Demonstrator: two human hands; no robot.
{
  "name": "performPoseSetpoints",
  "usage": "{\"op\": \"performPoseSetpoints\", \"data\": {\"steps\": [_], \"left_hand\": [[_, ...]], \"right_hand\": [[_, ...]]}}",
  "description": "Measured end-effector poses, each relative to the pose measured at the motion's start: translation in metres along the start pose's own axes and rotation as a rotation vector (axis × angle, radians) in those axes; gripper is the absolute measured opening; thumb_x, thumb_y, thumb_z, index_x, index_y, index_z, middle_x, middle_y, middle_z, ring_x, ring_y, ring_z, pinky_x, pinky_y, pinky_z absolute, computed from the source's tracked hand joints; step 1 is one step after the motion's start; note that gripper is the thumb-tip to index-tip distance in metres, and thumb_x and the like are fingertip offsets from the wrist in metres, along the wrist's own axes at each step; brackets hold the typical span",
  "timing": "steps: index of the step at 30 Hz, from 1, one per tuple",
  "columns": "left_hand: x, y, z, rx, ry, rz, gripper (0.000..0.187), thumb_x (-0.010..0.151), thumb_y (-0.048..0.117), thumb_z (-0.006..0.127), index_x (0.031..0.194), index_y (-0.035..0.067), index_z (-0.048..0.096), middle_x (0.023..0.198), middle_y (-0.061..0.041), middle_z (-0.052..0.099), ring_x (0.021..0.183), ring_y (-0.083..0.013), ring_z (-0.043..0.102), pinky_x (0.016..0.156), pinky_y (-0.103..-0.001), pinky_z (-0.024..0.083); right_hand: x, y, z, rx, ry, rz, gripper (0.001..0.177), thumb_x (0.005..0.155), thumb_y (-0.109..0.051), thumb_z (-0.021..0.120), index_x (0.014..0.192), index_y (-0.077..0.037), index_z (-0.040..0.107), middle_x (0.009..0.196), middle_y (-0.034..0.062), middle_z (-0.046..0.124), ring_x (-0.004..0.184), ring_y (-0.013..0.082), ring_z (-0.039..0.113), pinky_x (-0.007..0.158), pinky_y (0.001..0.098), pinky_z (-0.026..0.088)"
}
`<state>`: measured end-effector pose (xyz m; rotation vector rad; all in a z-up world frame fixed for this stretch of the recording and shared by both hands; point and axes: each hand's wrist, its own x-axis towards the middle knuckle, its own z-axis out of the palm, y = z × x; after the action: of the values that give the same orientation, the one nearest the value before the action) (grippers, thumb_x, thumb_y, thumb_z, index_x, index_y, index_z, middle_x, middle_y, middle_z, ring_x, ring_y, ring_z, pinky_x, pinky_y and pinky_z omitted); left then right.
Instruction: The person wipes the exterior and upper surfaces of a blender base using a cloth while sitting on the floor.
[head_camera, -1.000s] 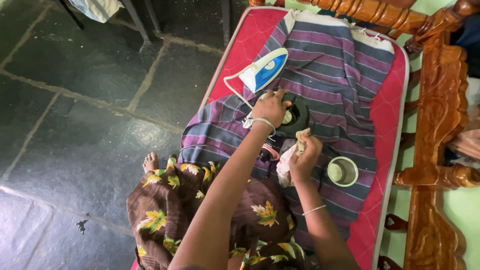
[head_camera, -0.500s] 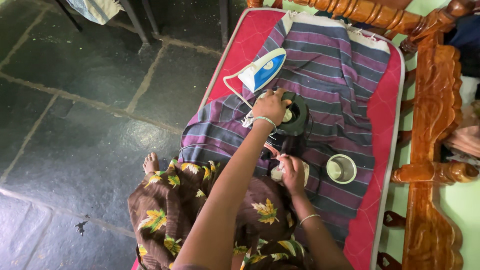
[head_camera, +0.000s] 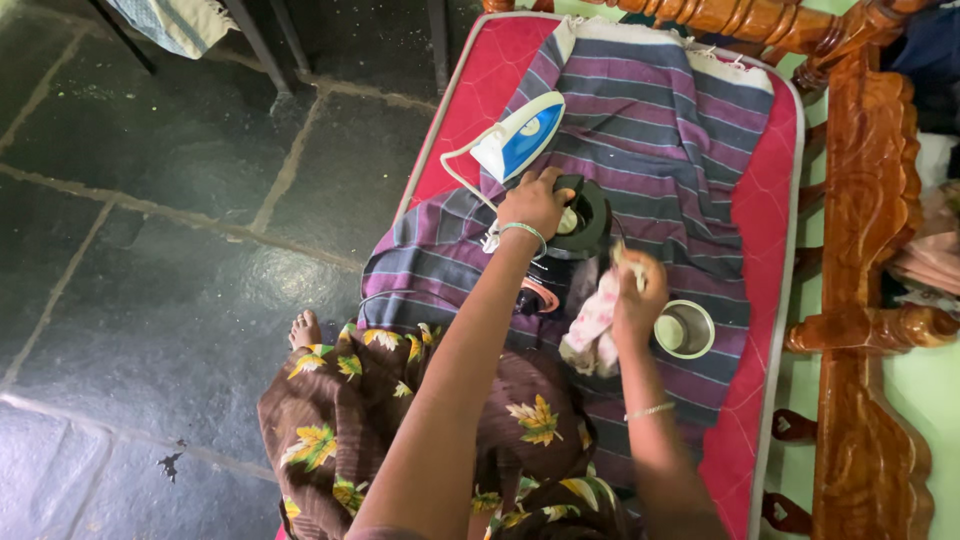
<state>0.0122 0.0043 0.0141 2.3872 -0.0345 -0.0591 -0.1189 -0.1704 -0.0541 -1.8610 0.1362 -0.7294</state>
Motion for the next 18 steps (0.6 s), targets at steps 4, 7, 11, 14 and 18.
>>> {"op": "performPoseSetpoints", "data": {"steps": [4,7,11,14,18], "left_hand": [[0.010,-0.009,0.003,-0.031,0.016,-0.001,0.046,0.092,0.050,0.062,0.132,0.027,0.062,0.134,-0.011,0.063,0.113,-0.0361,0.067,0.092,-0.049,0.052],[0.022,-0.019,0.007,-0.038,0.032,0.017,0.046,0.092,0.051,0.062,0.131,0.026,0.064,0.135,-0.010,0.064,0.118,-0.0345,0.064,0.096,-0.047,0.051],[0.037,-0.023,0.005,-0.031,-0.035,-0.014,0.049,0.092,0.052,0.061,0.133,0.025,0.062,0.135,-0.010,0.063,0.120,-0.0337,0.063,0.097,-0.046,0.050],[0.037,-0.021,0.003,-0.019,-0.075,-0.030,0.048,0.094,0.051,0.060,0.135,0.026,0.063,0.135,-0.010,0.065,0.121,-0.0334,0.064,0.100,-0.045,0.050],[0.027,-0.016,0.000,-0.027,-0.007,-0.004,0.048,0.091,0.051,0.061,0.132,0.026,0.063,0.135,-0.009,0.064,0.121,-0.0333,0.063,0.097,-0.047,0.050]], "right_hand": [[0.016,-0.003,0.021,0.163,-0.060,0.041,0.012,0.096,-0.001,0.067,0.107,0.000,0.068,0.107,0.0094,0.068,0.098,0.0212,0.064,0.093,0.0321,0.051],[-0.005,0.003,0.023,0.030,-0.048,-0.135,0.012,0.092,0.004,0.067,0.103,0.000,0.068,0.105,0.0118,0.066,0.098,0.0237,0.065,0.092,0.0320,0.052],[-0.048,0.011,0.013,-0.121,-0.107,-0.194,0.018,0.087,0.010,0.070,0.099,-0.004,0.070,0.098,0.0115,0.064,0.094,0.0257,0.064,0.085,0.0318,0.052],[-0.063,0.018,0.010,-0.093,-0.123,-0.136,0.027,0.085,0.014,0.068,0.103,-0.006,0.071,0.101,0.0110,0.063,0.095,0.0239,0.068,0.084,0.0334,0.056],[-0.075,0.016,0.000,-0.216,-0.203,-0.242,0.039,0.074,0.016,0.063,0.104,-0.007,0.072,0.104,0.0122,0.064,0.101,0.0307,0.066,0.089,0.0395,0.055]]}}
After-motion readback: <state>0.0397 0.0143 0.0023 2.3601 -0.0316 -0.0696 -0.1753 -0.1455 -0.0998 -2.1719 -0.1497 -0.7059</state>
